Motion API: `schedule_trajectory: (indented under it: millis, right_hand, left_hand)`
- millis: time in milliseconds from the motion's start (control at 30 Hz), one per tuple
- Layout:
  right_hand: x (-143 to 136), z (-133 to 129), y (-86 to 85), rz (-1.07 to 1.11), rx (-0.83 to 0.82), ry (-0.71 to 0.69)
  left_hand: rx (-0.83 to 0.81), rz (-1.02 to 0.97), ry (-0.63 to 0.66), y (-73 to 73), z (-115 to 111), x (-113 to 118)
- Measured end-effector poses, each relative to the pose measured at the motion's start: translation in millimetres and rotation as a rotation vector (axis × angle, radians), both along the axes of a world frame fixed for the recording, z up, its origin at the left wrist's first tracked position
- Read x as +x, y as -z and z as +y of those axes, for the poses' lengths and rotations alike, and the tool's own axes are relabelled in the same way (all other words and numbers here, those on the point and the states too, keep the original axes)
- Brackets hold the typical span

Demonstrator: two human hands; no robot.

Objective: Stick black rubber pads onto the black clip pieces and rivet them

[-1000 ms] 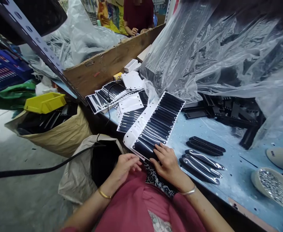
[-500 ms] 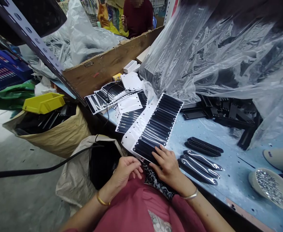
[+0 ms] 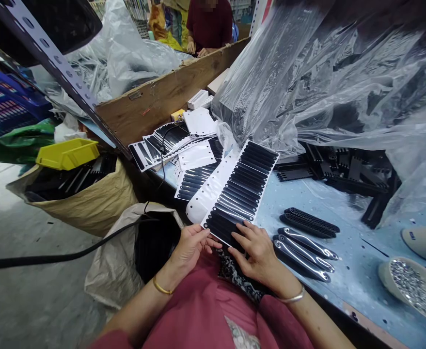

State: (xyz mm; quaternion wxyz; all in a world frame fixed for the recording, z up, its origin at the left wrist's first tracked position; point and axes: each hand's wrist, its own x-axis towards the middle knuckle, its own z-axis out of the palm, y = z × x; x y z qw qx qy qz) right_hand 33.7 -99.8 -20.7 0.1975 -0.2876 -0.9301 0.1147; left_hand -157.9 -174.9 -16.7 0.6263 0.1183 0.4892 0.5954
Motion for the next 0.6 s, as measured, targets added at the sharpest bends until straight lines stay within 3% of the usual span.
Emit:
schedule_trajectory:
  millis: [300, 400, 600]
  right_hand:
    - [-1.5, 0.9, -3.2, 0.105, 0.016, 0.004]
    - [-16.0, 0.3, -5.8, 0.258, 0.011, 0.022]
    - [-48.8, 3.3, 6.0, 0.411, -0.18, -0.015]
  left_hand:
    - [-0.03, -0.007, -0.036, 5.3, 3.4, -8.0]
    - [-0.023, 0.002, -0.059, 3.7, 4.5, -8.8]
    - [-0.014, -0.062, -0.09, 1.0, 10.8, -16.5]
